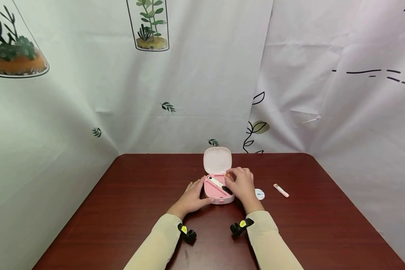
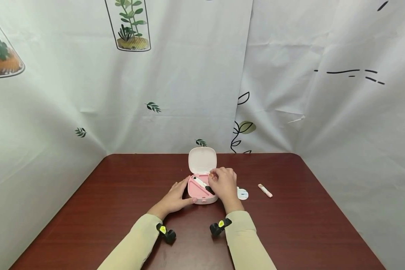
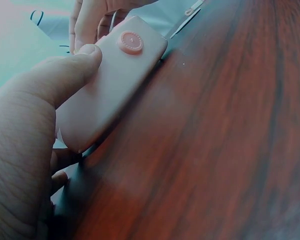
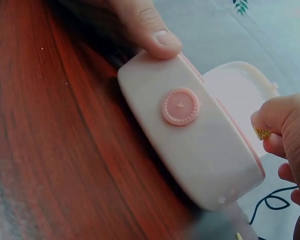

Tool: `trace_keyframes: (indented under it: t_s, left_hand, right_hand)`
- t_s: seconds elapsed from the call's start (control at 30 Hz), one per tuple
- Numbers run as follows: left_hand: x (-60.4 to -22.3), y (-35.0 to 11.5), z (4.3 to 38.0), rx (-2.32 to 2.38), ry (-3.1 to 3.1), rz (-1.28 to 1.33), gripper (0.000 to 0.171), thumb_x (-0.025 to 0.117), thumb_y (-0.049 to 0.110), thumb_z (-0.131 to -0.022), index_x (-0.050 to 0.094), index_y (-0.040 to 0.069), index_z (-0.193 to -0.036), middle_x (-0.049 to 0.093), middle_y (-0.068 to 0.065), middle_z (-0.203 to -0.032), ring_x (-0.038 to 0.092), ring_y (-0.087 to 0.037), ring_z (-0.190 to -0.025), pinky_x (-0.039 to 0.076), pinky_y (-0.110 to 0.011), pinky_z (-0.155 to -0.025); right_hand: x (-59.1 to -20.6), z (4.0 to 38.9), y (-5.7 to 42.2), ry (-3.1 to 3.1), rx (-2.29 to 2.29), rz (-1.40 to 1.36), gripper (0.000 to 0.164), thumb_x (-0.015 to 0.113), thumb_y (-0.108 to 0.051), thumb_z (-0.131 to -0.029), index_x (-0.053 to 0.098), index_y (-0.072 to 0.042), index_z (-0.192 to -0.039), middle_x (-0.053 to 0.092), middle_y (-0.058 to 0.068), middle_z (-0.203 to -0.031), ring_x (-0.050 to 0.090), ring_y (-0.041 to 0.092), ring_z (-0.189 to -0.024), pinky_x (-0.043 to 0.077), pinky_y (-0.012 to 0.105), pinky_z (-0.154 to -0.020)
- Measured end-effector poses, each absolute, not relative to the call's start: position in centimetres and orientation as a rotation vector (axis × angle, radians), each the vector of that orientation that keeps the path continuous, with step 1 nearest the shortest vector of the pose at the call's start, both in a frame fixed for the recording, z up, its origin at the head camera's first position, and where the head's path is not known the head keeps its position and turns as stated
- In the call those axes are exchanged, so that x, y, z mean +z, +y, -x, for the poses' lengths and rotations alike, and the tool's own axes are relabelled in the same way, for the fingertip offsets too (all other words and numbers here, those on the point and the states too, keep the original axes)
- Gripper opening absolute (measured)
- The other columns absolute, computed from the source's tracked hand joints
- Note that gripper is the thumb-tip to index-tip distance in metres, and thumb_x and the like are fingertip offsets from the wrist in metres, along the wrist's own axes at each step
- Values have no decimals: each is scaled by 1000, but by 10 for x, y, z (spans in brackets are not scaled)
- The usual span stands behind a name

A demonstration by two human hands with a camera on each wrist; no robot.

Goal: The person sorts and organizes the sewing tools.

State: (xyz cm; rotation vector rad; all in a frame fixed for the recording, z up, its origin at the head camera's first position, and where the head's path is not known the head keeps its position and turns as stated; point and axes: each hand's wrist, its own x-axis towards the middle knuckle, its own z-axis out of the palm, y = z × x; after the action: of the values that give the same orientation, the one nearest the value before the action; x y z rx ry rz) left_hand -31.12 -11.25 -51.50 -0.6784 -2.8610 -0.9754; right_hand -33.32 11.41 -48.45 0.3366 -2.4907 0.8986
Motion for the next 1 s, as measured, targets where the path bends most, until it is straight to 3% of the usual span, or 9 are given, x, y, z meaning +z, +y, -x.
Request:
trace_keyframes:
  t_s: [0.53,0.7,1.0]
  left_hand:
    - [-514,-112,310,-988,-2867,671,100,68,57,-88,23,3,-160,33,-17,-161,31,-35,-149,14,-54,-123]
    - [-516,-111,311,-983,-2866,669,101,69,57,-88,23,4,-160,33,-16,-162,31,-36,-148,14,-53,-123]
    - [-517,-112,313,-961,-2880,660,100,68,57,-88,23,4,-160,33,-16,-162,31,-34,-149,13,-52,-123]
  right_hand:
    - [-494,335,124,-2529,963,-328,30,76,-27,-88,74,-11,-113,67,8,-110,50,33,-116,32,55,-106]
    - [-501,338,152,-2455,957,-297,30,76,-24,-87,74,-9,-113,67,12,-108,52,39,-113,33,57,-101]
    - [-515,332,220,-2460,852,-139,33,73,-21,-90,70,-4,-118,63,22,-119,48,47,-117,29,63,-103]
